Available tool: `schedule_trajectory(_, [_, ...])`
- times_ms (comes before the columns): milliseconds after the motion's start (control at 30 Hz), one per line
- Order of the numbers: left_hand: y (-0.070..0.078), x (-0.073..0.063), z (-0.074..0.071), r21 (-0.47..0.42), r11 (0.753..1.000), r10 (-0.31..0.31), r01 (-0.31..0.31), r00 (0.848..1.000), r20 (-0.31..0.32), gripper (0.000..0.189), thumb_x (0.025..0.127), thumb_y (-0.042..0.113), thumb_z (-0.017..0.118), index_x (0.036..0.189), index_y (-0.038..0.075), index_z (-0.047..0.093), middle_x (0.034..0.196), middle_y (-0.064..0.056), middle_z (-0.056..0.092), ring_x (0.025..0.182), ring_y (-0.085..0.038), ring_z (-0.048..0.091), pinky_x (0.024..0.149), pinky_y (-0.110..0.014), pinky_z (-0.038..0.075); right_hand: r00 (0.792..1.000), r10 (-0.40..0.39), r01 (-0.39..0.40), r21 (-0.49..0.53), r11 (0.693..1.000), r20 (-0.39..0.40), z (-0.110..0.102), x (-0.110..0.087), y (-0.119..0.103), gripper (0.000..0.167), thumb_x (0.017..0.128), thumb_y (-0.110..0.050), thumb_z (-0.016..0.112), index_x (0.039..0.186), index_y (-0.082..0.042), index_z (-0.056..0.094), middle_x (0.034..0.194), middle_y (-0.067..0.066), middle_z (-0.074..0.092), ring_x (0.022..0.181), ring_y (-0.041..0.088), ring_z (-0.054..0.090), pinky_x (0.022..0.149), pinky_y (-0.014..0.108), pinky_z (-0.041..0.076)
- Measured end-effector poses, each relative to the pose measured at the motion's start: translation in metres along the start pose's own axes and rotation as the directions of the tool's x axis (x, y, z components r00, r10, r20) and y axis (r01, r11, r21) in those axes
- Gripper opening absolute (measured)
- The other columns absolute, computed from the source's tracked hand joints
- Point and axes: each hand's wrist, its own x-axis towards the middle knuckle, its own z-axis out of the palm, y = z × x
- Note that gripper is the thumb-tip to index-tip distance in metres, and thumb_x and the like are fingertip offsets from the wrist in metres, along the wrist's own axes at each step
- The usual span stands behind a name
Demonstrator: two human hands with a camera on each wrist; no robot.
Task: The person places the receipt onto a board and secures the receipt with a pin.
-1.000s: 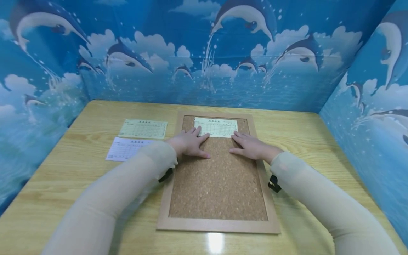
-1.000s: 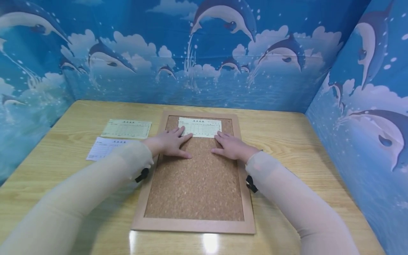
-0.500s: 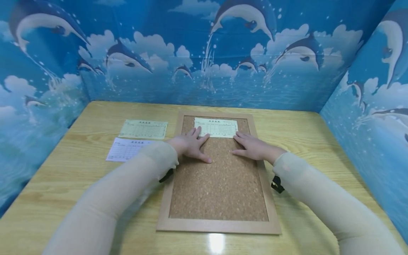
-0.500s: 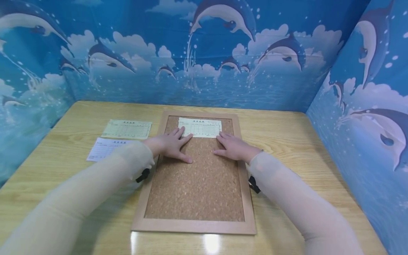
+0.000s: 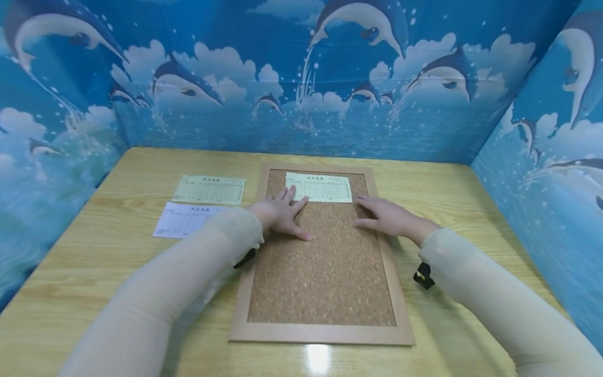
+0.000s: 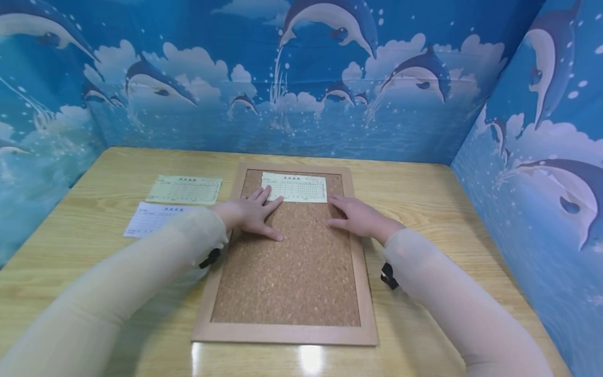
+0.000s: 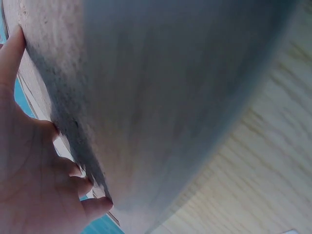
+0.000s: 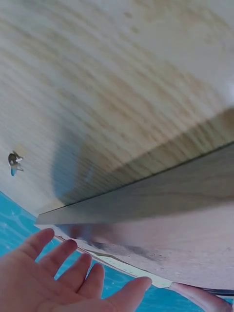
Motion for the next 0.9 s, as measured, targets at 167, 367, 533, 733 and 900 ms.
schedule_trajectory(167, [-0.003,0.012,0.006,0.007,1.0,-0.031,0.03,0.999,0.018,0.112,0.068,0.085,0.042,0.148,0.029,-0.013,0.151,-0.012,-0.025,0.138,-0.031,-0.017,0.11,-0.051,0.01,0.999,0.0,0.003,0.066,0.998,-0.054,0.001,-0.004,0.004,0.066,0.092,-0.032,0.06,0.143,0.001,0.033,0.144,0.021,0.035,0.132,0.037,0.031,0.105,0.05,0.026])
schedule_trajectory(367, [-0.005,0.02,0.007,0.021,0.999,-0.046,0.046,0.999,0.011,0.114,0.065,0.087,0.042,0.147,0.032,-0.015,0.151,-0.011,-0.025,0.138,-0.031,-0.017,0.11,-0.052,0.011,0.986,0.069,-0.049,0.137,0.989,-0.148,-0.005,-0.017,0.01,0.052,0.093,-0.023,0.059,0.137,0.0,0.043,0.13,0.021,0.046,0.118,0.037,0.045,0.094,0.053,0.039])
schedule_trajectory(533, [-0.005,0.017,0.006,0.017,0.999,-0.049,0.048,0.999,0.02,0.113,0.066,0.087,0.041,0.147,0.031,-0.015,0.151,-0.011,-0.025,0.139,-0.03,-0.016,0.11,-0.051,0.009,0.969,0.103,-0.06,0.19,0.98,-0.226,-0.006,-0.025,0.019,0.043,0.094,-0.019,0.058,0.13,0.002,0.051,0.117,0.02,0.052,0.105,0.034,0.051,0.086,0.05,0.044])
schedule_trajectory(733, [-0.001,0.007,0.003,-0.01,0.999,-0.031,0.031,0.999,0.021,0.111,0.068,0.085,0.042,0.148,0.03,-0.012,0.152,-0.011,-0.024,0.139,-0.03,-0.016,0.11,-0.053,0.009,0.962,0.138,-0.084,0.227,0.97,-0.237,-0.007,-0.034,0.031,0.04,0.094,-0.019,0.057,0.128,0.003,0.053,0.114,0.02,0.055,0.101,0.034,0.054,0.084,0.049,0.045])
schedule_trajectory(900, [-0.002,0.01,0.004,-0.026,0.999,-0.036,0.037,0.999,0.024,0.114,0.064,0.087,0.041,0.148,0.031,-0.013,0.151,-0.01,-0.026,0.138,-0.029,-0.018,0.11,-0.051,0.008,0.96,0.179,-0.119,0.267,0.956,-0.213,-0.01,-0.042,0.041,0.043,0.096,-0.025,0.055,0.13,0.002,0.052,0.118,0.021,0.055,0.104,0.034,0.052,0.081,0.048,0.046])
